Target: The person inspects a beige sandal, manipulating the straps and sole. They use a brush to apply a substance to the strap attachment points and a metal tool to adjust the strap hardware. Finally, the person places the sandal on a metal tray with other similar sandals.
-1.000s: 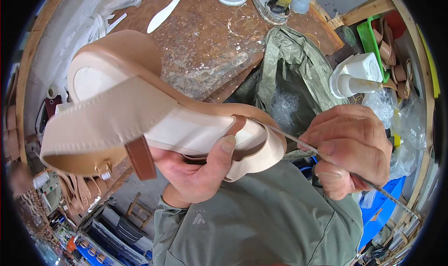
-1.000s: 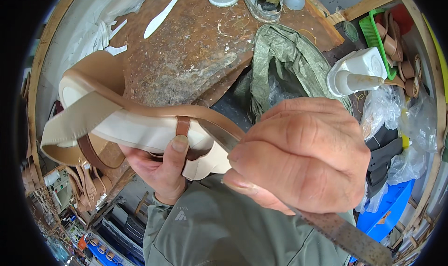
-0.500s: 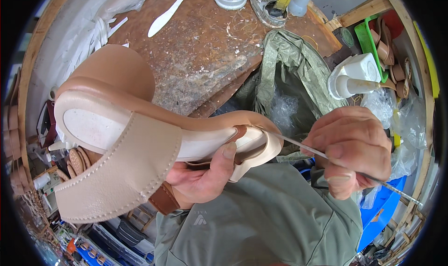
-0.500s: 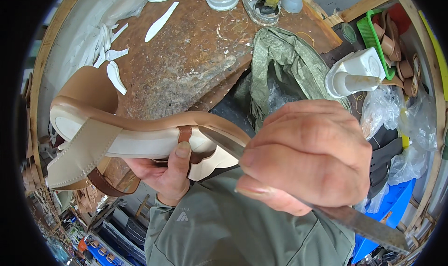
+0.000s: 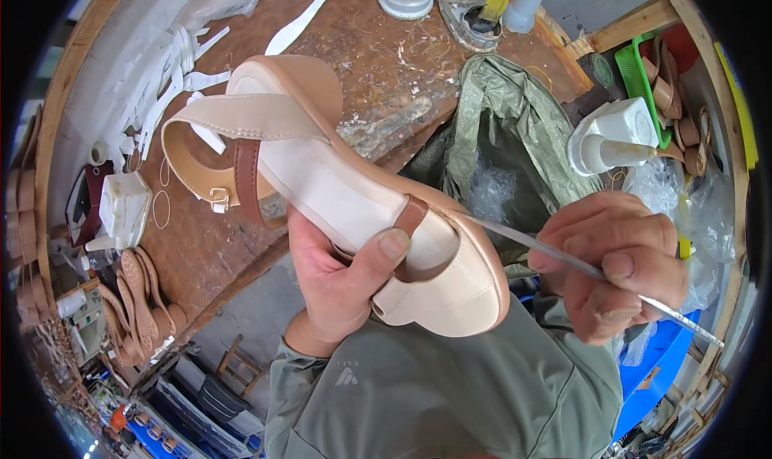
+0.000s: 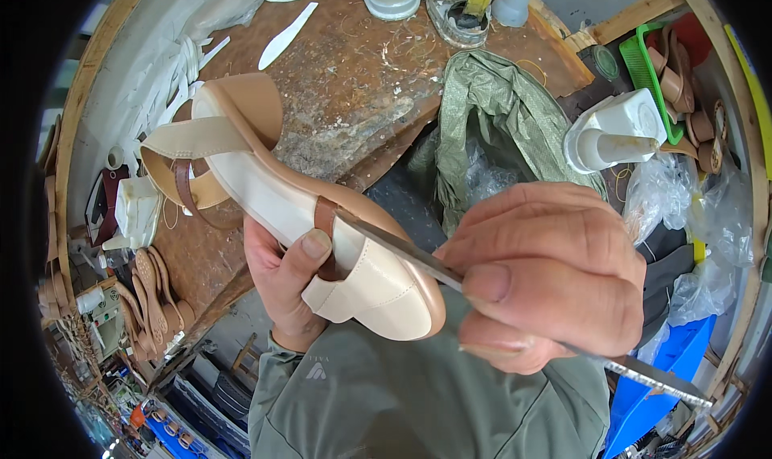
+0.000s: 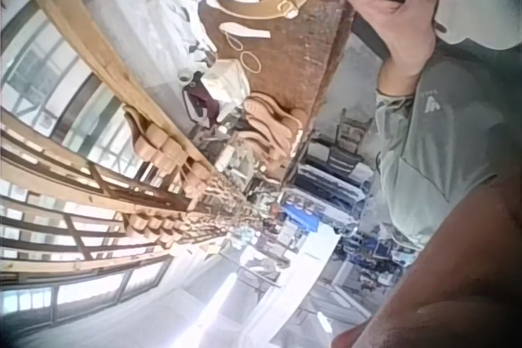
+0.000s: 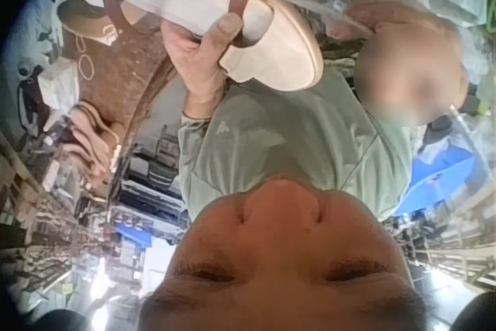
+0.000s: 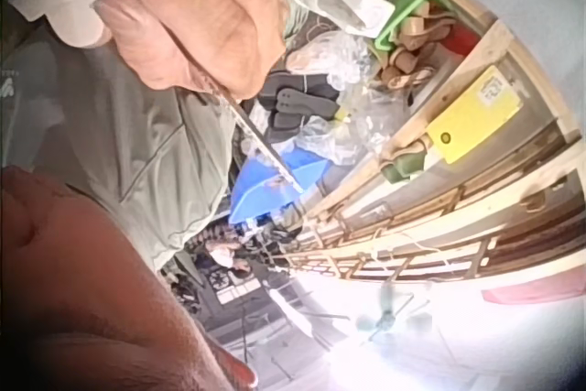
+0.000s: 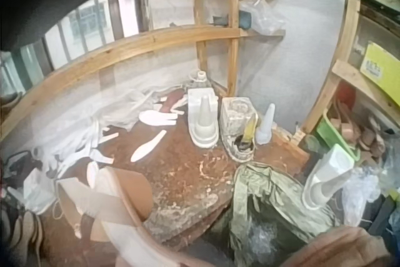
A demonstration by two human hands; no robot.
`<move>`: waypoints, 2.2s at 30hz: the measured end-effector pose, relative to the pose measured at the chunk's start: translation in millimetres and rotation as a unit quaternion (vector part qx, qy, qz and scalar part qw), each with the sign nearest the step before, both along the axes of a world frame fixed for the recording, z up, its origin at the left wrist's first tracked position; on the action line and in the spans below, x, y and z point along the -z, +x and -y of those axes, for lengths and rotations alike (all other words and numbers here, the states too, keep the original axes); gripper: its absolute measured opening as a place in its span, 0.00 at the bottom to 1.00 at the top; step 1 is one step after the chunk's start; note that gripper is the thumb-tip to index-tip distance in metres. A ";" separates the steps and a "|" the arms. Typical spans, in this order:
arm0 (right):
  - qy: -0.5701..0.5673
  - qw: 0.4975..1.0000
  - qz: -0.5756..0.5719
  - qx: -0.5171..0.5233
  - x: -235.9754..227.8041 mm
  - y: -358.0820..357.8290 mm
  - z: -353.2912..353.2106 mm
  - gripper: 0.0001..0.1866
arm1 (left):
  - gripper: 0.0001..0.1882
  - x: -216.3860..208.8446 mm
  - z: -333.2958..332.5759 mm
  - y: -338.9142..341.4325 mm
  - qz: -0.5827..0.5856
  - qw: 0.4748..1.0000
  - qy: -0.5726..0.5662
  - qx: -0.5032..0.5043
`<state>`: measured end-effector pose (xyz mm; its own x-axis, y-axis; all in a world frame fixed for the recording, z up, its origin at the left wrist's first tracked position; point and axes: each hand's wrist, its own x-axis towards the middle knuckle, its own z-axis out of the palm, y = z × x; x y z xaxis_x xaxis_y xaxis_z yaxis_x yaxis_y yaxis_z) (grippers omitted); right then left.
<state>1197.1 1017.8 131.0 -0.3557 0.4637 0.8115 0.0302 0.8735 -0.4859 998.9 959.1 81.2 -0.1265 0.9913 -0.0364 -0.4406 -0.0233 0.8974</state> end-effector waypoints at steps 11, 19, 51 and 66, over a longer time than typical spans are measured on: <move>0.019 0.994 0.078 -0.071 -3.2 -0.8 -9.3 0.13 | 0.30 -5.1 2.7 3.2 -0.058 0.997 0.019 -0.053; -0.014 0.988 -0.132 -0.080 11.4 3.3 -2.2 0.14 | 0.25 14.2 0.4 -2.7 -0.015 0.995 0.095 -0.040; -0.213 0.962 0.136 0.108 132.0 -29.6 -64.9 0.11 | 0.24 45.9 16.7 -36.0 0.006 0.990 -0.043 -0.135; -0.168 0.806 0.026 0.567 163.2 80.3 -290.2 0.26 | 0.22 91.2 47.2 -85.5 0.043 0.965 -0.054 -0.254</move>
<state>1277.4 1308.0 -32.2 0.4217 0.7050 0.5702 0.7446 0.0896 -0.6614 913.4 911.9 -10.0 -0.5876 0.7914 -0.1684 -0.4693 -0.1639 0.8677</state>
